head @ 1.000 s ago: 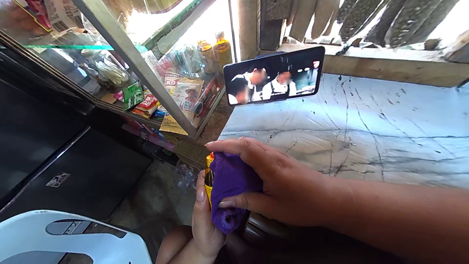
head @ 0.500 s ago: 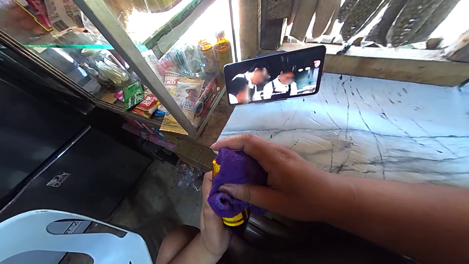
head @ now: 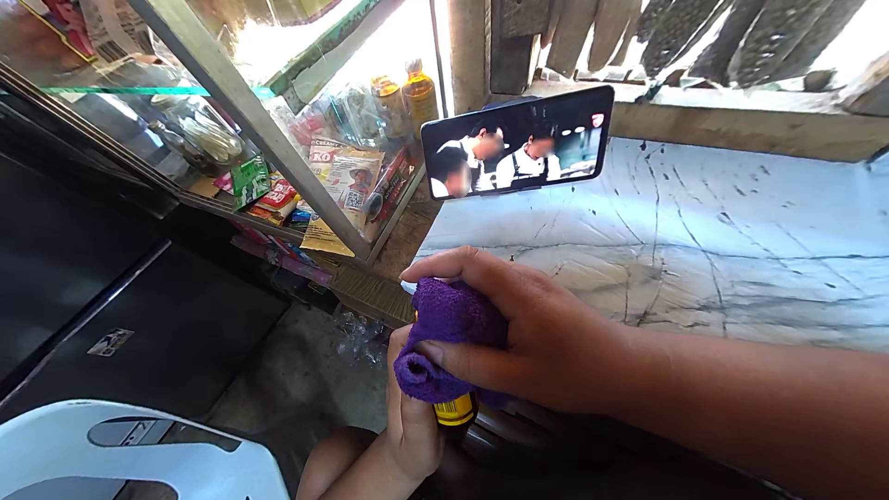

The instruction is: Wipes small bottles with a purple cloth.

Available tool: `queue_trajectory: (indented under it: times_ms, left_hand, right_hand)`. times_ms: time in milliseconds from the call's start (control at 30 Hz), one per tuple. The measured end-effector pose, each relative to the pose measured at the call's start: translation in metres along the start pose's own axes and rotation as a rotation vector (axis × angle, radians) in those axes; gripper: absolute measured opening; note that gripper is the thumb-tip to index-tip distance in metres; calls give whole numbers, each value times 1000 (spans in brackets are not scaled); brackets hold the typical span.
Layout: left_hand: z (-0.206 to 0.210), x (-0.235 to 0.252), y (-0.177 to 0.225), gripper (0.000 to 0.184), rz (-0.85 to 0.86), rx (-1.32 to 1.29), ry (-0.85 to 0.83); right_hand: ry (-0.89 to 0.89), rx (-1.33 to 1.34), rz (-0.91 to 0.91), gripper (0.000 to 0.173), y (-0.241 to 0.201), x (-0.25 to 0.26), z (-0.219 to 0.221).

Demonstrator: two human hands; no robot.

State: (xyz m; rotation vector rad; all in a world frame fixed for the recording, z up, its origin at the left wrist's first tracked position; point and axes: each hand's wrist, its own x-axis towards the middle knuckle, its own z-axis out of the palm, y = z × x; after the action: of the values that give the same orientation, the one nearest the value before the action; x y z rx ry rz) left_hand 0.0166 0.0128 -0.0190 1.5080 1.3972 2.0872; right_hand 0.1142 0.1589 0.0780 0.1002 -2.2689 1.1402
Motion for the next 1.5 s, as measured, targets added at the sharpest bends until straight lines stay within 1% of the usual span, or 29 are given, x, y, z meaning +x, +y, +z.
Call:
queue_trajectory:
  times_ms: [167,267,367,500,600,700,800,900,967,1033,1100,1200,1267,1300,1433,1500]
  left_hand:
    - [1,-1,0,46,-35,-33,14]
    - [2,-1,2,45,-75,-100,27]
    - [2,0,3,46,-167,-216,43]
    - [2,0,2,46,-231,-381,41]
    - [2,1,4,45,-268,-469,58]
    - [1,2,7,44,-305,-616,96]
    - [-1,4,8,42,-286,-794,92]
    - [-3,4,7,42,-270,-873,96]
    - [-3,3,6,41,-269,-879,95]
    - [-3,2,5,41,-267,-866,81]
    - [-3,0,5,42,-266,-769,89]
    - [-2,-2,4,44,-237,-543,70]
    - [-1,0,4,43,-184,-427,10]
    - [-1,0,3,43,-176,-392,10]
    - [-3,3,4,44,-173,-271,19]
    - [-4,5,5,44,-158,-228,29]
  right_hand:
    - [0,-4,2,41,1,0,-1]
    - [9,-8,5,41,1,1,-1]
    - [30,-7,10,41,1,1,0]
    - [34,-6,48,43,1,1,0]
    - [17,-28,44,50,2,1,1]
    - [-20,-116,-27,62,3,-1,3]
    - [-50,-231,-106,74,3,-4,6]
    - [-68,-270,-122,81,4,-5,8]
    - [-65,-265,-128,80,4,-6,8]
    - [-49,-243,-135,77,4,-5,7]
    - [-29,-207,-128,71,3,-5,7]
    - [-17,-90,-69,62,2,-3,4]
    - [-3,-10,-6,56,0,-2,2]
    - [5,13,10,54,0,-1,1]
    - [66,29,-26,45,-1,1,1]
    - [88,17,-45,43,-2,2,0]
